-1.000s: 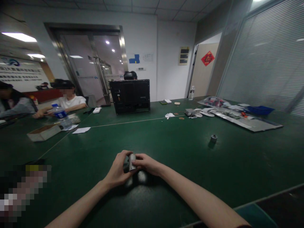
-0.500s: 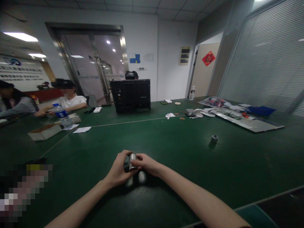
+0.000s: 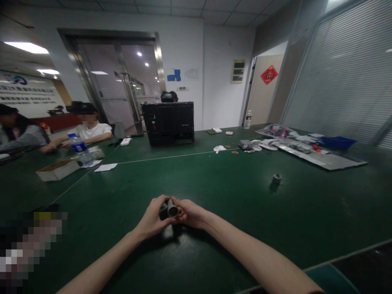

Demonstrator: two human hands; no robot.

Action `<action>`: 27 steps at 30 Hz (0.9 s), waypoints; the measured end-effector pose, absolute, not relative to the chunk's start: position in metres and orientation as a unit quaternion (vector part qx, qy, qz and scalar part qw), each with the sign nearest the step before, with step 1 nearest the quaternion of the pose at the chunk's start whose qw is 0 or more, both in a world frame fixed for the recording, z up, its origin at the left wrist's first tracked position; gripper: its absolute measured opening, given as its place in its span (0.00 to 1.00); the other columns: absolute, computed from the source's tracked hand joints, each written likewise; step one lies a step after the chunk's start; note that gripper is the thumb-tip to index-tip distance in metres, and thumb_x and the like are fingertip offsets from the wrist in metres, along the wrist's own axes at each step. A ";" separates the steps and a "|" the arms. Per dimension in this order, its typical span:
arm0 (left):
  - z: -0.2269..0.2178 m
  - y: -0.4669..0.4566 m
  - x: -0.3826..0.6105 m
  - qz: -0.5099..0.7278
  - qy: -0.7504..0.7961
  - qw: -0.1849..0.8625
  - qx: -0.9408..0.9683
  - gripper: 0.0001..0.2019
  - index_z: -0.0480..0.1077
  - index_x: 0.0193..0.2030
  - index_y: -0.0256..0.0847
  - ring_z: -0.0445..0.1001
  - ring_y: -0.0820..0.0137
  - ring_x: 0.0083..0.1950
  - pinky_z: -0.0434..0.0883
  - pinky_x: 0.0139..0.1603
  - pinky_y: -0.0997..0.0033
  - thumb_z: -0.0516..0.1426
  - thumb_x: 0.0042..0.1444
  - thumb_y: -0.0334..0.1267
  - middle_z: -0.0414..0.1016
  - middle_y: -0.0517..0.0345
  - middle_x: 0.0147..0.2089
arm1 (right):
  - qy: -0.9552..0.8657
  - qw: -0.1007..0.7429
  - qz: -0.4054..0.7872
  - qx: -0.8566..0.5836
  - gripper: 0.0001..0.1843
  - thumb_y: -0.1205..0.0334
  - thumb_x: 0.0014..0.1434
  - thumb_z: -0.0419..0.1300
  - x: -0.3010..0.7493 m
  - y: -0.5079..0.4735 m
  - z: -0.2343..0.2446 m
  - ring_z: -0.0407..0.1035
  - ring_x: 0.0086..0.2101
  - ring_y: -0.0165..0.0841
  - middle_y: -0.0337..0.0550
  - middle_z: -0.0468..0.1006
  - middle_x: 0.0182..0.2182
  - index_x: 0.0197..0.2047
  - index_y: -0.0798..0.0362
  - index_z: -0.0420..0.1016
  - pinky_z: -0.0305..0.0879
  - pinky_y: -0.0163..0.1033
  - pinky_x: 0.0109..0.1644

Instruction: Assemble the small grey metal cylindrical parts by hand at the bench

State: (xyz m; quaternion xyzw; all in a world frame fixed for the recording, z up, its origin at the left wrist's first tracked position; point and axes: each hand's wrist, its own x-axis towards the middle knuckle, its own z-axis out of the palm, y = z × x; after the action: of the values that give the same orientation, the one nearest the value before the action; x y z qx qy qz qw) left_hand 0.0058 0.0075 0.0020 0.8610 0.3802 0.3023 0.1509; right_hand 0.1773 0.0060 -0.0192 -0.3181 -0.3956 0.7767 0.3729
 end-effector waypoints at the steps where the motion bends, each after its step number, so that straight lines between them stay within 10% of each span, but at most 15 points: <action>1: 0.003 0.007 0.006 0.304 0.380 0.151 0.860 0.23 0.65 0.46 0.40 0.70 0.59 0.43 0.68 0.44 0.60 0.65 0.44 0.44 0.72 0.53 0.42 | -0.401 0.379 0.771 -0.320 0.27 0.40 0.48 0.63 0.177 0.005 -0.018 0.64 0.25 0.24 0.38 0.70 0.26 0.35 0.57 0.68 0.64 0.32 0.31; 11: 0.009 0.001 0.003 0.316 0.321 0.169 0.876 0.34 0.59 0.55 0.43 0.66 0.57 0.51 0.66 0.51 0.56 0.66 0.41 0.41 0.64 0.49 0.53 | -0.630 0.425 0.540 -0.362 0.22 0.57 0.48 0.67 0.184 0.005 -0.015 0.66 0.35 0.30 0.39 0.72 0.35 0.45 0.55 0.70 0.61 0.34 0.38; 27: 0.007 0.004 0.005 0.307 0.360 0.159 0.866 0.10 0.64 0.43 0.41 0.68 0.61 0.44 0.65 0.46 0.60 0.57 0.54 0.36 0.67 0.52 0.43 | -0.804 0.352 0.330 -0.348 0.26 0.69 0.47 0.62 0.194 -0.002 0.005 0.68 0.42 0.33 0.43 0.73 0.43 0.51 0.53 0.63 0.63 0.38 0.47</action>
State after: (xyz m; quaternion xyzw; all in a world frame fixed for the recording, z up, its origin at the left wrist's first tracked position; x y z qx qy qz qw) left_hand 0.0048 0.0043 0.0072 0.8665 0.3600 0.3073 0.1586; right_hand 0.1942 -0.0017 0.0046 -0.3479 -0.8041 0.3296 0.3518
